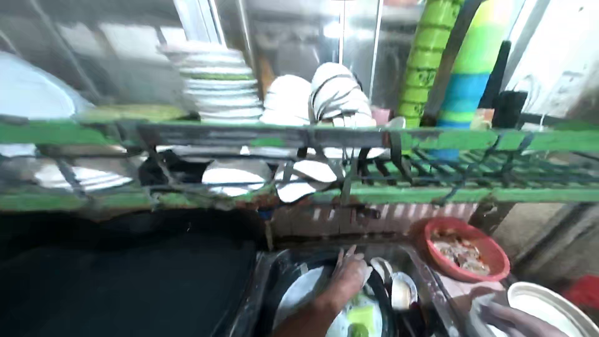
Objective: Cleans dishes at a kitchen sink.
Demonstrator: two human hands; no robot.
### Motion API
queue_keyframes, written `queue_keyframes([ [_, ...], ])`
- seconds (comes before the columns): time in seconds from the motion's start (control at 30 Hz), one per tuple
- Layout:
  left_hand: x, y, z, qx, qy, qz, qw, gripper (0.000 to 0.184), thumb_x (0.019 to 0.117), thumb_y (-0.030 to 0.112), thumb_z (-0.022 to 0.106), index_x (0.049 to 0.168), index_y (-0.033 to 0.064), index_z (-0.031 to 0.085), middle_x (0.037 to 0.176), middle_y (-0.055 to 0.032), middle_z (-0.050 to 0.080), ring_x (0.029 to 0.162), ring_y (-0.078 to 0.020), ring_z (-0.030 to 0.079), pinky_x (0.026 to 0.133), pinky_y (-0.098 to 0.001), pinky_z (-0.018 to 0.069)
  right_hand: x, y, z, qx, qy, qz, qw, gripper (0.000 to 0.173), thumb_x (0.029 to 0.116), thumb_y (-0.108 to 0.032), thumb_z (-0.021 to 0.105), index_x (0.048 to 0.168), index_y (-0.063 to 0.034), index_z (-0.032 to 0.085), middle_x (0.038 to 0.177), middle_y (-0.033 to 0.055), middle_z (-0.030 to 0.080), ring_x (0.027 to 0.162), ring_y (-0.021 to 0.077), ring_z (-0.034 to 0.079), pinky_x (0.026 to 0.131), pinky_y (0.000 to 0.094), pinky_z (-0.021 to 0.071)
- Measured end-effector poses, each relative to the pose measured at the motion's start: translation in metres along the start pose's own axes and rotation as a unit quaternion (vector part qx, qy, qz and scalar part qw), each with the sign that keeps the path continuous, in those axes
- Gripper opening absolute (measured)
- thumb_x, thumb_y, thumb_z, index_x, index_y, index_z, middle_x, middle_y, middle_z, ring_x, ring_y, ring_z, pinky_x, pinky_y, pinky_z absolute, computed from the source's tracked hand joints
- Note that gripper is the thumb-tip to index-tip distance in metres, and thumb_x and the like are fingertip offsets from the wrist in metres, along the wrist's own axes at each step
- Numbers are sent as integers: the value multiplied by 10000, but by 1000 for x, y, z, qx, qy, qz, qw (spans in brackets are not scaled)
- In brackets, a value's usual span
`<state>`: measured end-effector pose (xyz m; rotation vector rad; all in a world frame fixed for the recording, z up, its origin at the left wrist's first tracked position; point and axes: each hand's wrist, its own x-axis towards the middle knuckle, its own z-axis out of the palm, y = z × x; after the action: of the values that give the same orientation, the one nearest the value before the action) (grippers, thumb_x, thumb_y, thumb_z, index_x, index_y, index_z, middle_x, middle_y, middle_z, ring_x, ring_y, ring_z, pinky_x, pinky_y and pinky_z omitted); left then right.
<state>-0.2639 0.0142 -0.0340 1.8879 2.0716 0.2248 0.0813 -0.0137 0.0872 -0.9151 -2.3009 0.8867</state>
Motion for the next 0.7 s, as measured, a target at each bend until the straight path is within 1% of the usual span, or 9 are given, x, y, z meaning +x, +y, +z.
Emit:
queue_keyframes([
  [0.07,11,5,-10,-88,16,-45,995,400,1090,231,434,1364,7,620,1514,-160,516,1503,-316,343,1257,-481,210,67,-22,8,-22,-38,-9,999,381,1046,-144,511,1397,-47,621,1380,129,652,1270,201,631,1115,419,484],
  [0.13,7,7,-11,-233,53,-80,968,401,1093,173,441,1406,-54,548,1469,-230,534,1416,-342,466,1207,-437,323,140,-32,23,-27,-64,31,997,412,1025,-257,563,1406,-114,628,1414,78,632,1301,169,598,1125,406,457],
  [0.2,7,1,-3,-351,72,-103,928,378,1076,141,488,1402,-43,545,1434,-232,561,1361,-343,523,1170,-451,381,203,-37,47,-92,-62,113,987,441,1042,-330,577,1347,-16,633,1360,194,633,1293,307,585,1120,501,422],
  [0.23,10,-6,4,-396,79,-109,908,362,1069,142,509,1371,-47,572,1400,-233,586,1334,-343,545,1154,-461,396,223,-40,62,-159,-80,133,975,462,1073,-284,513,1403,34,572,1441,255,564,1379,383,508,1168,553,348],
  [0.33,24,-25,20,-499,101,-158,846,327,1059,206,526,1148,-72,674,1125,-185,697,1067,-252,634,985,-431,476,252,-45,105,-233,-146,171,946,449,1103,-194,436,1457,76,491,1520,286,475,1453,416,418,1209,539,290],
  [0.4,33,-33,26,-568,103,-195,793,361,1081,239,495,1119,-79,663,1031,-142,695,911,-157,607,814,-339,469,262,-38,118,-244,-180,206,930,450,1095,-188,447,1468,60,486,1529,278,468,1458,418,409,1208,562,286],
  [0.47,39,-41,36,-610,92,-214,757,402,1095,262,470,1228,-85,622,1130,-176,685,1013,-206,623,885,-394,489,260,-27,113,-271,-201,224,915,435,1110,-159,392,1477,59,474,1531,282,464,1460,420,406,1209,552,280],
  [0.6,59,-36,60,-618,72,-250,742,370,1065,228,534,1322,-29,600,1305,-215,634,1208,-314,594,992,-499,468,259,5,105,-356,-250,207,876,434,1121,-141,351,1471,94,453,1522,298,463,1450,415,421,1210,515,297],
  [0.7,78,-14,64,-696,79,-260,665,359,1076,193,520,1350,-35,561,1322,-213,624,1211,-312,603,986,-495,489,257,-2,111,-307,-228,227,896,429,1111,-131,395,1460,110,460,1526,286,465,1469,353,414,1226,433,271],
])
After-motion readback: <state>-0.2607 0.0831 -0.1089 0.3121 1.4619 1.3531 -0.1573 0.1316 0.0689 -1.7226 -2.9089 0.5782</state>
